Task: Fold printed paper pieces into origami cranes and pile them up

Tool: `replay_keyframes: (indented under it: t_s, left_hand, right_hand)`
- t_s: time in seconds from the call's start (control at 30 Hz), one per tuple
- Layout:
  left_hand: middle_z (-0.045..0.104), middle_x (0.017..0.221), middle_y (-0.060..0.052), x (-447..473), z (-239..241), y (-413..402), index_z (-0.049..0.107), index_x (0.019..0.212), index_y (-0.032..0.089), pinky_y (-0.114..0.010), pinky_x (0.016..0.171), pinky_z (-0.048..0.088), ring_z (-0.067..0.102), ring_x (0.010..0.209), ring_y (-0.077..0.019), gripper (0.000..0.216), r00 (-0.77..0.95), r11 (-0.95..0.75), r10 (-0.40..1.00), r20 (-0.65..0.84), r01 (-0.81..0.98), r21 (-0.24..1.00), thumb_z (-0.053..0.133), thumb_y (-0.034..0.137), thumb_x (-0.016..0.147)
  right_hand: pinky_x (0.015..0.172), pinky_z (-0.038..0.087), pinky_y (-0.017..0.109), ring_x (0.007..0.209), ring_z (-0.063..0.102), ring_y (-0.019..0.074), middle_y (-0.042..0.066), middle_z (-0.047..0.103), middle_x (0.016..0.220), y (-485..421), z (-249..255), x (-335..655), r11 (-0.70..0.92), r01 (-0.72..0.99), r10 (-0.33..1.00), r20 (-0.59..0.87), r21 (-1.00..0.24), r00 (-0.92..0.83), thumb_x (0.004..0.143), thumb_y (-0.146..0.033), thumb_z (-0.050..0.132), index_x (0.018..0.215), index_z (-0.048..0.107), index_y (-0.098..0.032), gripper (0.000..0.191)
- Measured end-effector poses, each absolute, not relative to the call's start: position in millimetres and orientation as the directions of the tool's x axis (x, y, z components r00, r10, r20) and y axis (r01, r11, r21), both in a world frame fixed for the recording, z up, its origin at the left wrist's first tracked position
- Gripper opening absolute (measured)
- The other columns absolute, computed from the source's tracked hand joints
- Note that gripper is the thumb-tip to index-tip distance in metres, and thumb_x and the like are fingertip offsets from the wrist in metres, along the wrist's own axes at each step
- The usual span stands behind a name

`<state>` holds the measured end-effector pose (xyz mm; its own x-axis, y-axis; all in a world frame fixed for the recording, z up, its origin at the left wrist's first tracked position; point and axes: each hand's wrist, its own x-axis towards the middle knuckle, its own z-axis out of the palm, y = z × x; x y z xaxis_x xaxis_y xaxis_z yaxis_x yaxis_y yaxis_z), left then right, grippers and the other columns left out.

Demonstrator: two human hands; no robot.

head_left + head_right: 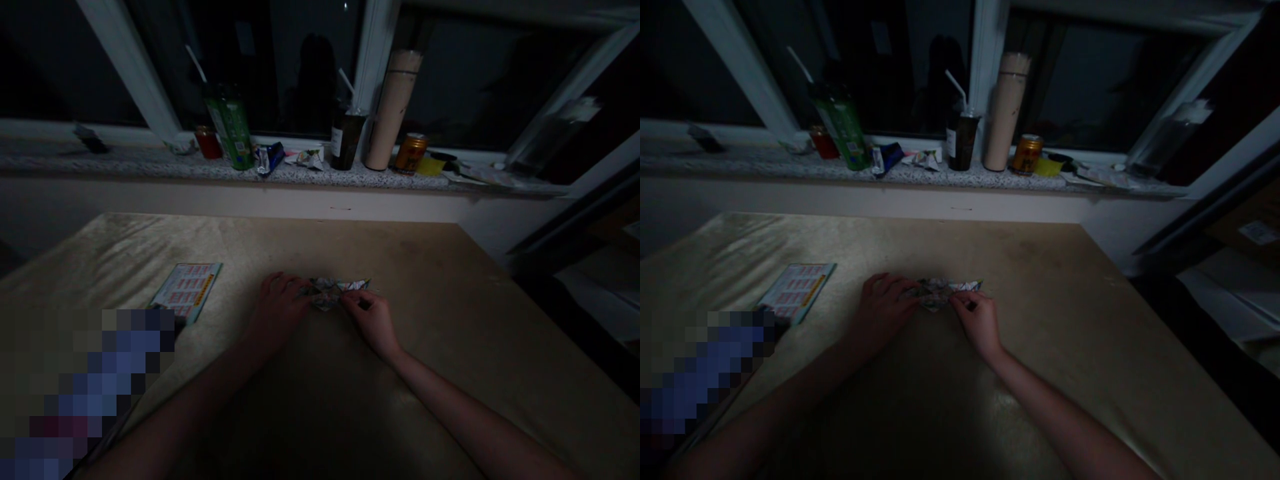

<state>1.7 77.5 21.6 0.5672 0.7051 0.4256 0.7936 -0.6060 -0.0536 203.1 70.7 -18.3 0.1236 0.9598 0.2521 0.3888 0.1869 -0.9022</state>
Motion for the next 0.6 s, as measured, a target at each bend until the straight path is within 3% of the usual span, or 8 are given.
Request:
replay_keyframes:
  t_s: [0.27, 0.6]
  left_hand:
    - [0.066, 0.103, -0.004, 4.6, 26.2, 77.9, 0.068, 0.089, 0.022, -0.05, 0.096, 0.029, 0.052, 0.102, -0.0271, 0.014, 0.551, -0.601, 0.731, 0.402, 0.799, -0.002, 0.057, 0.016, 0.081]
    - [0.069, 0.102, -0.002, -0.5, 22.3, 76.4, 0.064, 0.1, 0.02, -0.049, 0.1, 0.023, 0.055, 0.102, -0.0237, 0.02, 0.552, -0.637, 0.726, 0.409, 0.765, 0.098, 0.051, 0.017, 0.086]
  right_hand:
    - [0.061, 0.044, 0.028, 0.065, 0.061, 0.0198, 0.005, 0.069, 0.071, 72.6, -23.6, 204.4, 0.188, 0.405, 0.959, 0.257, -0.895, 0.123, 0.075, -0.028, 0.062, 0.076, 0.071, -0.018, 0.014]
    - [0.055, 0.042, 0.024, 0.06, 0.058, 0.0164, 0.004, 0.067, 0.068, 67.7, -13.7, 201.8, 0.157, 0.357, 0.959, 0.228, -0.921, 0.167, 0.076, -0.031, 0.06, 0.079, 0.069, -0.015, 0.019]
